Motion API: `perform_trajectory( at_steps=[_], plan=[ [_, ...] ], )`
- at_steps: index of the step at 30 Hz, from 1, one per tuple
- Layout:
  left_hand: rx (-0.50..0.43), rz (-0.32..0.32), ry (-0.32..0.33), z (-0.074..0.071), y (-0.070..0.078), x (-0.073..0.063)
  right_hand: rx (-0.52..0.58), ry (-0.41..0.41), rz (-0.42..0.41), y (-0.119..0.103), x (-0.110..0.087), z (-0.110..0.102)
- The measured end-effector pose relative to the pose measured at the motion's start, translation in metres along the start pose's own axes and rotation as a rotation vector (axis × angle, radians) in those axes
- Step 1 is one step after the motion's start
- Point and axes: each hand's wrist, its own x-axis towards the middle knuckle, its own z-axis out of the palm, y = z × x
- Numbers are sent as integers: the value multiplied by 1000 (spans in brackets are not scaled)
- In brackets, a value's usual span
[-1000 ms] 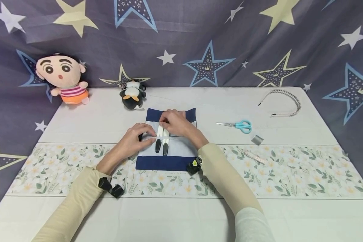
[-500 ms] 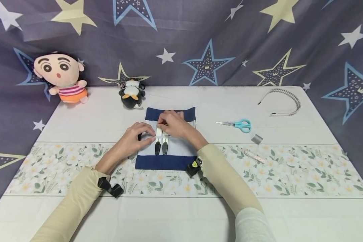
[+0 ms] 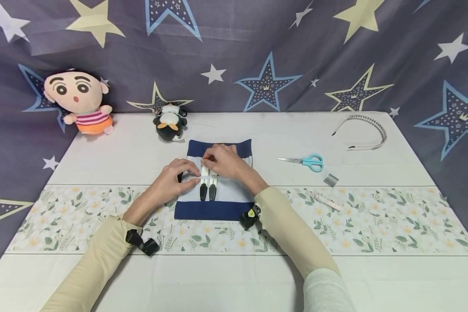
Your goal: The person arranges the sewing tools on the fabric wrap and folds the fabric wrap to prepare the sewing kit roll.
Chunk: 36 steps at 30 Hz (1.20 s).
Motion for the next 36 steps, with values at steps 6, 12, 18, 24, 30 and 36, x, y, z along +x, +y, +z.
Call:
perform_trajectory(
  at_steps=[6,12,18,24,30,36],
  plan=[
    [11,-5,-8,0,-1,0,67,23,2,1,-3,-1],
    [32,-7,-9,-1,0,0,139,85,-12,7,-10,-9],
    [47,-19,-14,-2,2,-1,143,193,-42,18,-23,-22],
    [71,-45,-13,-4,2,-5,145,269,17,32,-44,-40],
    [86,-38,10,-6,-1,-8,100,367,82,54,-73,-63],
    [80,-32,20,-7,-3,-11,39,418,181,77,-108,-85]
  ],
)
